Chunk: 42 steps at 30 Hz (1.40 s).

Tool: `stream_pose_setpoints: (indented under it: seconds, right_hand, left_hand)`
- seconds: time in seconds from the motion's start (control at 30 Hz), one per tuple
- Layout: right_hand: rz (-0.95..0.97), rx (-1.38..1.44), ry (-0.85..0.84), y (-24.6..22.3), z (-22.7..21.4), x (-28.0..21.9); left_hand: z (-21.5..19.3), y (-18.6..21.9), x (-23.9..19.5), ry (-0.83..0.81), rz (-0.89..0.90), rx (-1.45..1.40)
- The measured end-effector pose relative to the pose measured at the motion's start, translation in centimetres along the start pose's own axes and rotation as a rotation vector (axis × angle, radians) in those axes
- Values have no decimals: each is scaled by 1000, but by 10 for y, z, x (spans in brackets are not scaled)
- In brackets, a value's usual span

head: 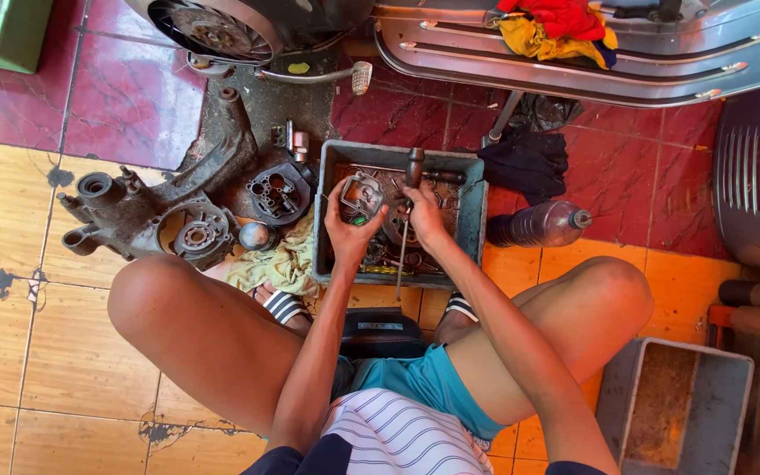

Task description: Cleaning a motorcycle cylinder head by scraping off carbon residue with a screwdriver and applying cleaning fluid from a bottle.

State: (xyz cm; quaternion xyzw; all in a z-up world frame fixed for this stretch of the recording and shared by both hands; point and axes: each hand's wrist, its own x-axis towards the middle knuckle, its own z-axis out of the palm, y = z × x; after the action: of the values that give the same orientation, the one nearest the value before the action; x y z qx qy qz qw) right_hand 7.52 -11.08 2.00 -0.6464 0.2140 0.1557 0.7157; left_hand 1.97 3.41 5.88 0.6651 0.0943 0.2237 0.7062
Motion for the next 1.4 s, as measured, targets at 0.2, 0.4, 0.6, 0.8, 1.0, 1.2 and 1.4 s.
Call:
stream_pose_setpoints:
  seconds: [0.2,0.4,0.6,0.8,1.0,1.2,1.4]
  right_hand:
    - [-180,-503,-128,26,-7,24]
    - [-193,-798,-142,36,15,8]
    - [-186,-1015,-252,106,32,47]
    - [-297,-1358,-272,99,56,30]
    - [-423,-1490,-351,114,53,52]
    - [-622,-1655,-513,87,38,32]
    - [-941,-1561,-462,80,10,5]
  left_hand:
    - [-14,-33,-3,101,-142,27]
    - [-29,-51,-17,133,-267,62]
    - [-38,-77,-28,222,-346,155]
    - [-43,-100,-39,262,-376,228]
    - [-45,-95,-43,197,-336,291]
    - [-50,-115,-47,128,-350,300]
    - [-59,-126,-49,87,-339,260]
